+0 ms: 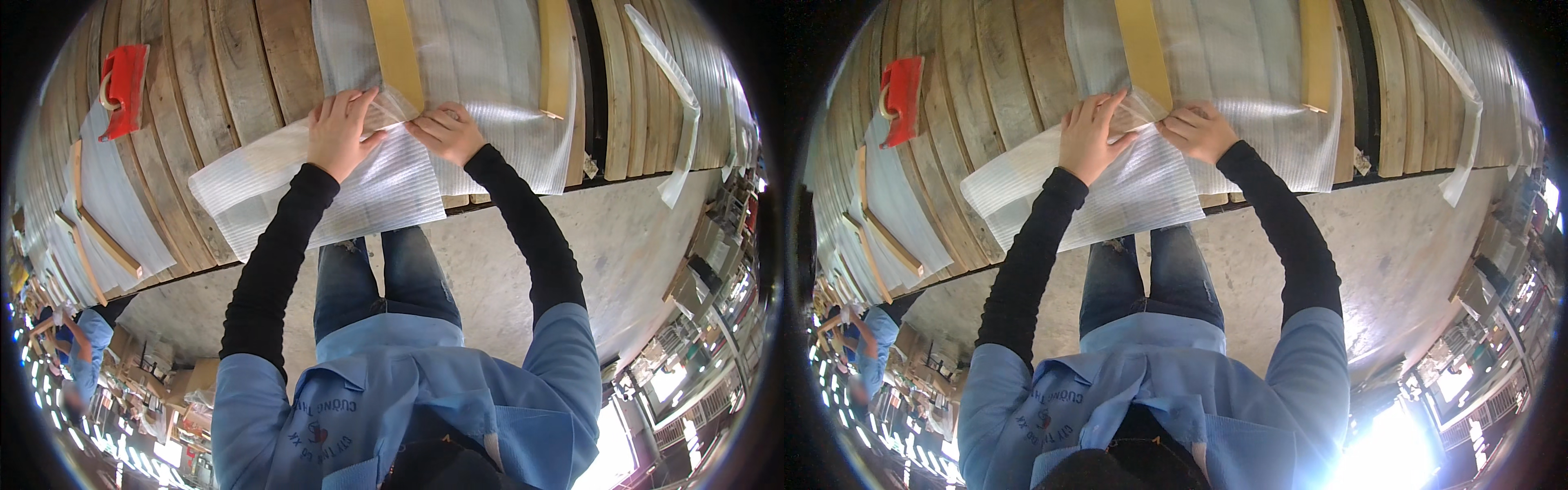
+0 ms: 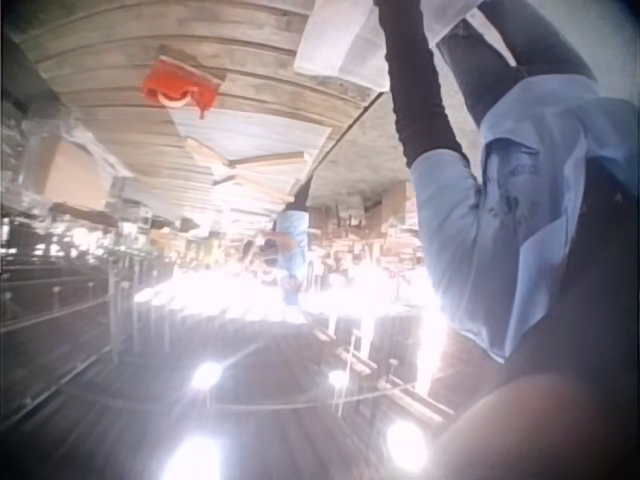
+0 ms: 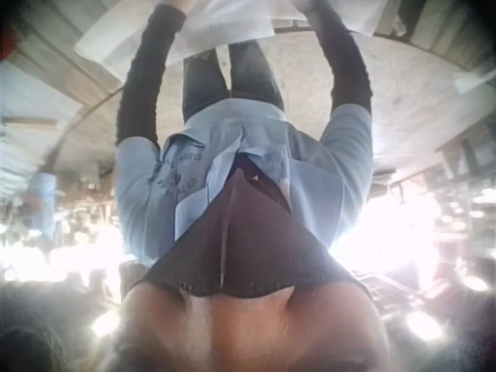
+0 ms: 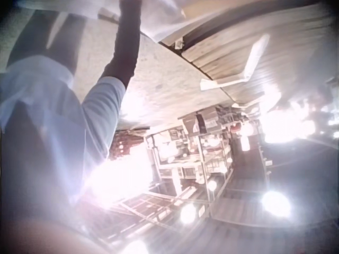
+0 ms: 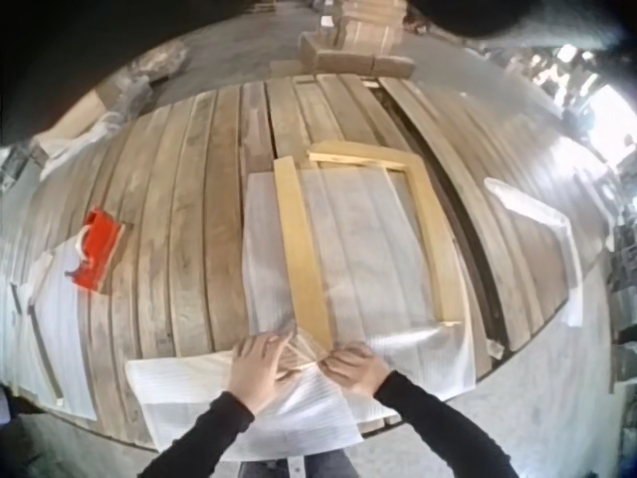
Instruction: The person wraps wooden L-shaped frames with bubble wrap and secures them with clear packing tape. The person folds the bubble wrap around each frame, smooths it, and applies tape to seal the edges. The wrapped frames are set aside on the wooden workbench.
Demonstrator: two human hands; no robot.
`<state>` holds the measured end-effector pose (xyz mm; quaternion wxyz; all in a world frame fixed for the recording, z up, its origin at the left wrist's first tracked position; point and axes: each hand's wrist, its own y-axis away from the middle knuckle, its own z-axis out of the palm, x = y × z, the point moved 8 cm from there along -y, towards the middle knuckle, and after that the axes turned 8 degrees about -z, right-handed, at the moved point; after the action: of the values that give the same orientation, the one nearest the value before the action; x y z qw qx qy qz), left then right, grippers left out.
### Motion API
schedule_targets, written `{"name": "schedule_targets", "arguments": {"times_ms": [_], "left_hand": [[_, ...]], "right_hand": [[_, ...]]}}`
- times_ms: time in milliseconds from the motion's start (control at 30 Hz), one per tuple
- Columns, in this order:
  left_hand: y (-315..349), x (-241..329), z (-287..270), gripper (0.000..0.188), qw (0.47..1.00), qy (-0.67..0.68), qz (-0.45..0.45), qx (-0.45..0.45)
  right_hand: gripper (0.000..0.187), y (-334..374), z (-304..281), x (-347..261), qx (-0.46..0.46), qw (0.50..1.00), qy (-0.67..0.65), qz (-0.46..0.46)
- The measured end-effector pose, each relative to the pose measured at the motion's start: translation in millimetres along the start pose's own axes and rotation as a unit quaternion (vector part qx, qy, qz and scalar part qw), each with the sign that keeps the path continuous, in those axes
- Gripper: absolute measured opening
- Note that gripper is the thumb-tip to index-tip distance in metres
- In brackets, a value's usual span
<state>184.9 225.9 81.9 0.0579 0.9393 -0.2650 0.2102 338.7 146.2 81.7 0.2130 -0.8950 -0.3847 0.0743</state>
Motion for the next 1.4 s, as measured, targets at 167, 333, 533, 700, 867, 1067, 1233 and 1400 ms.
{"name": "schedule_targets", "arguments": {"times_ms": [167,333,533,700,867,1067,1233,1400], "left_hand": [[-4.7,-11.7,7.4,0.073,0.998,-0.039,0.015,-0.037],[-15.7,-17.1,9.1,0.067,0.995,0.008,0.074,-0.064],[-17.2,-16.6,-12.1,0.065,0.993,0.038,0.069,-0.092],[7.5,-5.2,-34.2,0.066,0.984,0.119,0.051,-0.124],[63.1,8.4,-24.6,0.068,0.984,0.082,0.076,-0.14],[110.7,33.6,2.2,0.07,0.981,0.09,0.1,-0.139],[137.7,52.5,18.9,0.072,0.987,0.081,0.076,-0.118],[153.6,61.7,31.7,0.06,0.989,0.08,0.059,-0.114]], "right_hand": [[0.04,6.8,6.5,-9.7,-0.072,0.995,0.001,0.067],[0.04,11.1,-9.1,-10.8,-0.073,0.981,-0.074,0.161],[0.048,63.6,-26.6,23.1,-0.013,0.903,-0.053,0.425],[0.063,84.0,13.0,-3.2,-0.166,0.885,-0.015,0.435],[0.058,77.3,6.6,0.8,-0.137,0.89,-0.038,0.434],[0.034,93.4,-58.2,20.4,0.189,0.782,-0.051,0.591],[0.04,-64.8,-32.0,-7.7,-0.06,0.859,-0.218,0.46],[0.05,-76.5,57.4,-48.5,-0.267,0.845,-0.176,0.428]]}}
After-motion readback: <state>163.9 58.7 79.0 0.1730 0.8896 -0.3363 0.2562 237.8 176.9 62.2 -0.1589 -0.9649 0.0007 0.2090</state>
